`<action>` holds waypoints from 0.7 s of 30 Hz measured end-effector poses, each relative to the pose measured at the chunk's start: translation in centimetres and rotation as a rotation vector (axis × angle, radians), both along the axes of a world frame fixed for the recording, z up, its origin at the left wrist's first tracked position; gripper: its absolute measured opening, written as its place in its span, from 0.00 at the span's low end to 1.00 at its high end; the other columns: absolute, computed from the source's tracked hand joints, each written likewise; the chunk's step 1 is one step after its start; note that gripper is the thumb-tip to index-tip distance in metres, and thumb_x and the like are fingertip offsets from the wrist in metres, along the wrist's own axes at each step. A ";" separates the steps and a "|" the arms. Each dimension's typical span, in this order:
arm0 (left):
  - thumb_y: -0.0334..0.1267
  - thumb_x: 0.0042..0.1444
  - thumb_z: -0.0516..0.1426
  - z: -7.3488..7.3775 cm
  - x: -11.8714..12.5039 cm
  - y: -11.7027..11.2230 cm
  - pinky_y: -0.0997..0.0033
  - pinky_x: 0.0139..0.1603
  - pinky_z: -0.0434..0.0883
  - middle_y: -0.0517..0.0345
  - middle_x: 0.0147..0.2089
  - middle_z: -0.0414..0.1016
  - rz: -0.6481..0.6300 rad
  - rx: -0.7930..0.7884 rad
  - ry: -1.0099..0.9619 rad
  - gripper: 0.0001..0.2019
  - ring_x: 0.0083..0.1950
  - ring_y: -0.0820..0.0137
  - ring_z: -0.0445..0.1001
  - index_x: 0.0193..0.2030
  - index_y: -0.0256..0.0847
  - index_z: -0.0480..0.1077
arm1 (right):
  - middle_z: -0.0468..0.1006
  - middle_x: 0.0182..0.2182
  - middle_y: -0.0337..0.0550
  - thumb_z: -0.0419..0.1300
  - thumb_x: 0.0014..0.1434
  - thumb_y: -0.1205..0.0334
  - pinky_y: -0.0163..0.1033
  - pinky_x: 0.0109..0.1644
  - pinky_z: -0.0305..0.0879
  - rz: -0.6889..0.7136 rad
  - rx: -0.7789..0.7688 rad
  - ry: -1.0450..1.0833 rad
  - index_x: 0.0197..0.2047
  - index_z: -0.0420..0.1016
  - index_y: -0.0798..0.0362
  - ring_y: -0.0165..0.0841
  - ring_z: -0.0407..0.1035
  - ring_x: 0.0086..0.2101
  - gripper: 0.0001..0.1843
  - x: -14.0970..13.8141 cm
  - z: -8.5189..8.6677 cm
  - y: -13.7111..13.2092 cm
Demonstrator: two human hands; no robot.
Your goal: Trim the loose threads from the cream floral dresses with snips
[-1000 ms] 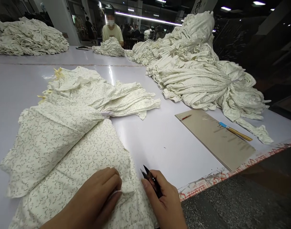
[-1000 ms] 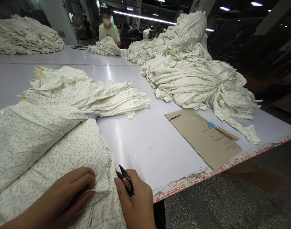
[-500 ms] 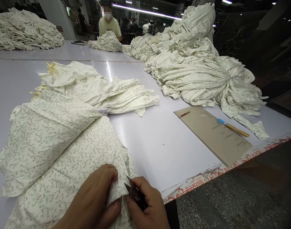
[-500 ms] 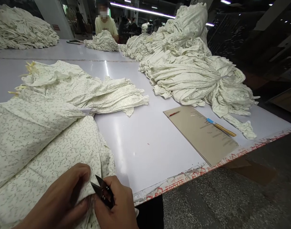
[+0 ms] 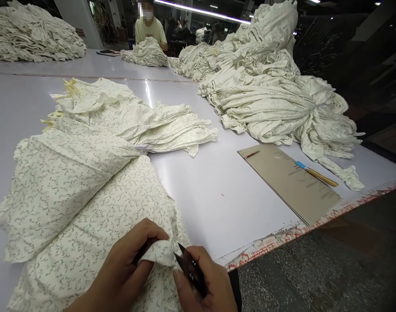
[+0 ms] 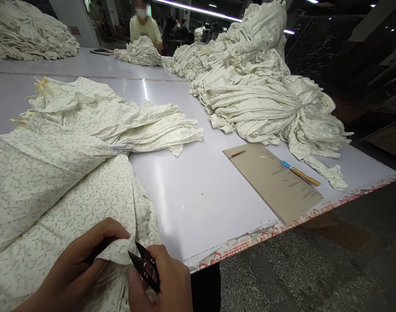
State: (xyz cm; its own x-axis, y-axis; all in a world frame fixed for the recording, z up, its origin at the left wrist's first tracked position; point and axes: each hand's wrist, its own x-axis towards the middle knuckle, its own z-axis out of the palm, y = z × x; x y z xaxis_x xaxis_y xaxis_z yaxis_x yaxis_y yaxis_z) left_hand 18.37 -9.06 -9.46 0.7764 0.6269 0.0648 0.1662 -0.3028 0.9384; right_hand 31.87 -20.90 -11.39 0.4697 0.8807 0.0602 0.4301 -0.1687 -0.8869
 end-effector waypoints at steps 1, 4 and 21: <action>0.27 0.59 0.47 0.0 0.0 0.0 0.71 0.39 0.69 0.62 0.38 0.71 0.005 0.003 -0.014 0.13 0.39 0.69 0.72 0.45 0.49 0.65 | 0.68 0.18 0.32 0.57 0.58 0.51 0.30 0.22 0.55 0.001 0.009 -0.016 0.34 0.72 0.50 0.27 0.62 0.19 0.11 0.0 0.2 -0.1; 0.26 0.58 0.48 -0.3 0.1 -0.1 0.71 0.39 0.69 0.62 0.38 0.71 0.020 0.033 -0.067 0.14 0.39 0.69 0.72 0.46 0.49 0.65 | 0.72 0.20 0.34 0.56 0.61 0.44 0.31 0.25 0.60 0.006 0.018 -0.094 0.35 0.74 0.49 0.30 0.68 0.21 0.17 -0.1 0.5 -0.3; 0.24 0.57 0.48 -1.2 0.0 -0.4 0.73 0.39 0.68 0.62 0.40 0.68 0.035 0.099 -0.139 0.18 0.40 0.72 0.70 0.48 0.52 0.64 | 0.75 0.21 0.33 0.53 0.65 0.48 0.33 0.27 0.58 0.059 0.027 -0.285 0.34 0.72 0.47 0.31 0.71 0.21 0.15 -0.3 0.4 -0.3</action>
